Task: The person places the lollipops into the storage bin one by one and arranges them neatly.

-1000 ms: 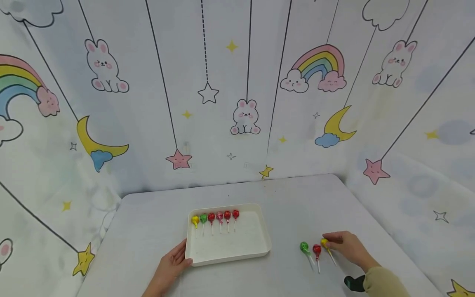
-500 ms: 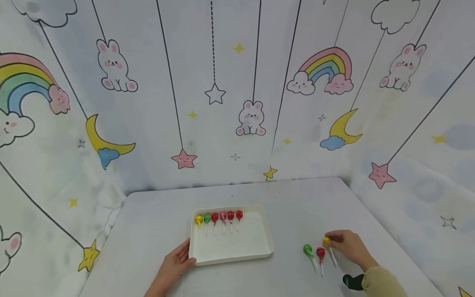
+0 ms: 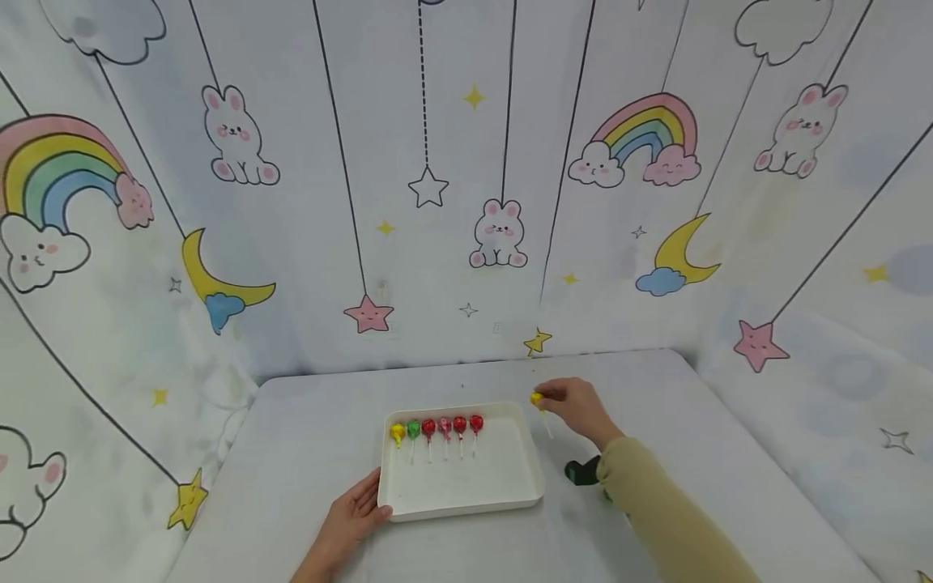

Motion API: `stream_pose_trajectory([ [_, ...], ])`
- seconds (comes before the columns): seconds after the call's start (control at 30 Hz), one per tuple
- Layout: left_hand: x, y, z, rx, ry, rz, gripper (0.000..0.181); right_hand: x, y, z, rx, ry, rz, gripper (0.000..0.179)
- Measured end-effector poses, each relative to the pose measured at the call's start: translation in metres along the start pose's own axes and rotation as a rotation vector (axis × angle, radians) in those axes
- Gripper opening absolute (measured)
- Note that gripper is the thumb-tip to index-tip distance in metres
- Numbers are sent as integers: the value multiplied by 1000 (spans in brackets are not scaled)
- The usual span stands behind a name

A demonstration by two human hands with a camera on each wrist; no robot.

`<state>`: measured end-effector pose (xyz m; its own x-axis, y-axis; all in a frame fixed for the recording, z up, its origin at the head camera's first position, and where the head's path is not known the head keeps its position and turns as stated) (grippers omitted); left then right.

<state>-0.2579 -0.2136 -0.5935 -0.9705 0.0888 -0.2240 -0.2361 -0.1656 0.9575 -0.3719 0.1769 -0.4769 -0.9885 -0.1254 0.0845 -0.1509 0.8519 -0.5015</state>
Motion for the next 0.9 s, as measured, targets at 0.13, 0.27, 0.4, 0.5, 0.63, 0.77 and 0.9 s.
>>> stream_pose_trajectory([
  [0.13, 2, -4, -2, -4, -14, 3, 83, 23, -38, 43, 25, -25, 19, 20],
  [0.27, 1, -4, 0, -6, -28, 17, 84, 32, -50, 78, 7, -35, 97, 17],
  [0.4, 1, -3, -1, -8, -44, 28, 84, 33, -51, 97, -55, -42, 166, 14],
  [0.5, 3, -5, 0, -7, -51, 20, 84, 31, -47, 105, -101, -47, 176, 14],
  [0.63, 3, -6, -1, -11, -58, 19, 84, 30, -44, 112, -148, -20, 169, 13],
  [0.77, 4, -8, 1, -29, -72, 15, 85, 29, -45, 111, -145, -1, 176, 12],
  [0.9, 4, -9, 0, -35, -71, 17, 84, 28, -46, 112, -107, -5, 191, 13],
])
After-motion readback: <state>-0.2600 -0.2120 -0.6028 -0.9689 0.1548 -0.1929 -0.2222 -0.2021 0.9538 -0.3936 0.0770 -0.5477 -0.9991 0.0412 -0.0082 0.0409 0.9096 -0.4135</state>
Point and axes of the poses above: each hand's wrist, its own x-axis towards the middle knuckle, its own z-axis out of the palm, y = z × x, the point moved 6 cm from there along x, towards the middle knuckle, and after that the axes turned 15 degrees about -x, right-handed, at the moved point
